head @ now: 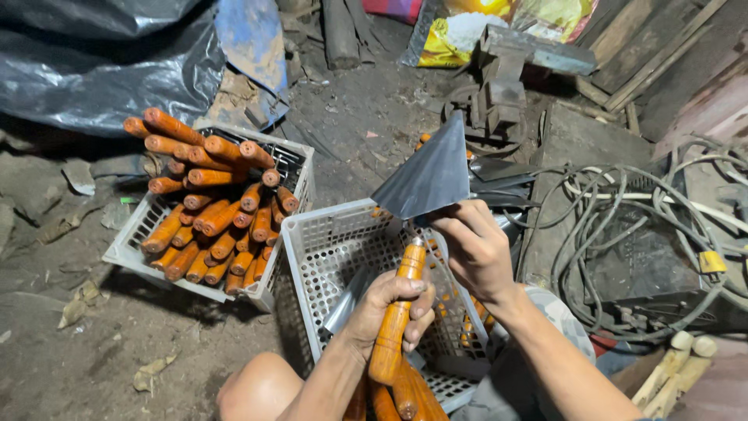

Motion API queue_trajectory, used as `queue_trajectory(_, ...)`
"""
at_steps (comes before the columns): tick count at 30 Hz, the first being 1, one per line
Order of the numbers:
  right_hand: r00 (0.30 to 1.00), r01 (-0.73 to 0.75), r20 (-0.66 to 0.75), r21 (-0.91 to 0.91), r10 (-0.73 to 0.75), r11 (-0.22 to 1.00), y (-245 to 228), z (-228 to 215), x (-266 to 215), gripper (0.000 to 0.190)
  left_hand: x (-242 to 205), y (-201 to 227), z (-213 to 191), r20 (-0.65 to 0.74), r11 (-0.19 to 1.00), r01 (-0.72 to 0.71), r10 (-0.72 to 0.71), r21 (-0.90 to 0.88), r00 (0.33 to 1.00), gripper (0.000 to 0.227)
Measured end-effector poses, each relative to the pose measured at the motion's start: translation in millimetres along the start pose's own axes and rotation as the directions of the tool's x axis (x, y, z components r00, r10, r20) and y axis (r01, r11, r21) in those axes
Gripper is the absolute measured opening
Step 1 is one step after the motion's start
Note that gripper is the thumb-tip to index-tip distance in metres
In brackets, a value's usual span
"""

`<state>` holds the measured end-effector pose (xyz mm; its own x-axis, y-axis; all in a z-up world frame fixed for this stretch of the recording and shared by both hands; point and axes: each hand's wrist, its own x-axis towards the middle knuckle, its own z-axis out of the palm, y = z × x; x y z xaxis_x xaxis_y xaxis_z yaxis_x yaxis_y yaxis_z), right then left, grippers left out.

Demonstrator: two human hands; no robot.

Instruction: The person sits on the floor and repeatedly rubs the metal blade of a trowel with a blue abrasive pad. They handle multiple trowels with wooden handles, taking them from a white plastic crate, polishing the blade, and placing them on the floor.

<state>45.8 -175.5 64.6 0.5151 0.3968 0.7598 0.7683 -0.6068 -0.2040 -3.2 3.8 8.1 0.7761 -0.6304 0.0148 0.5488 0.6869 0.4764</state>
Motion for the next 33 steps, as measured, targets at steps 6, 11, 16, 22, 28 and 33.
queue_trajectory(6, 0.998, -0.045, 0.054, 0.169, 0.036, 0.985, 8.2, -2.6, -14.6, 0.033, -6.0, 0.7, 6.0, 0.035, 0.998, 0.058, -0.058, -0.014, 0.998, 0.024)
queue_trajectory(11, 0.970, -0.233, -0.081, -0.018, 0.231, 0.972, 30.8, -16.0, -12.3, 0.039, -2.7, 12.5, 0.6, -0.212, 0.927, 0.157, -0.087, 0.341, 0.973, 0.026)
queue_trajectory(16, 0.887, -0.407, -0.265, -0.059, 0.379, 0.911, 46.1, -51.9, -6.8, 0.021, 11.0, -0.6, -9.8, -0.376, 0.769, 0.175, 0.090, 0.614, 0.922, 0.042)
queue_trajectory(22, 0.993, -0.117, 0.015, -0.149, 0.121, 0.982, 40.6, -58.2, 24.9, 0.026, 13.0, -10.8, -7.3, -0.371, 0.655, 0.200, 0.133, 0.728, 0.919, 0.049)
queue_trajectory(28, 0.980, -0.046, 0.197, 0.040, 0.038, 0.998, 3.3, -45.2, 10.4, 0.042, 5.1, -7.5, 1.6, -0.399, 0.627, 0.215, 0.166, 0.748, 0.902, 0.043)
queue_trajectory(33, 0.966, 0.028, 0.256, 0.069, -0.045, 0.997, -2.5, -41.9, -3.1, 0.044, 8.5, -6.9, 3.9, -0.403, 0.596, 0.234, 0.166, 0.768, 0.900, 0.045)
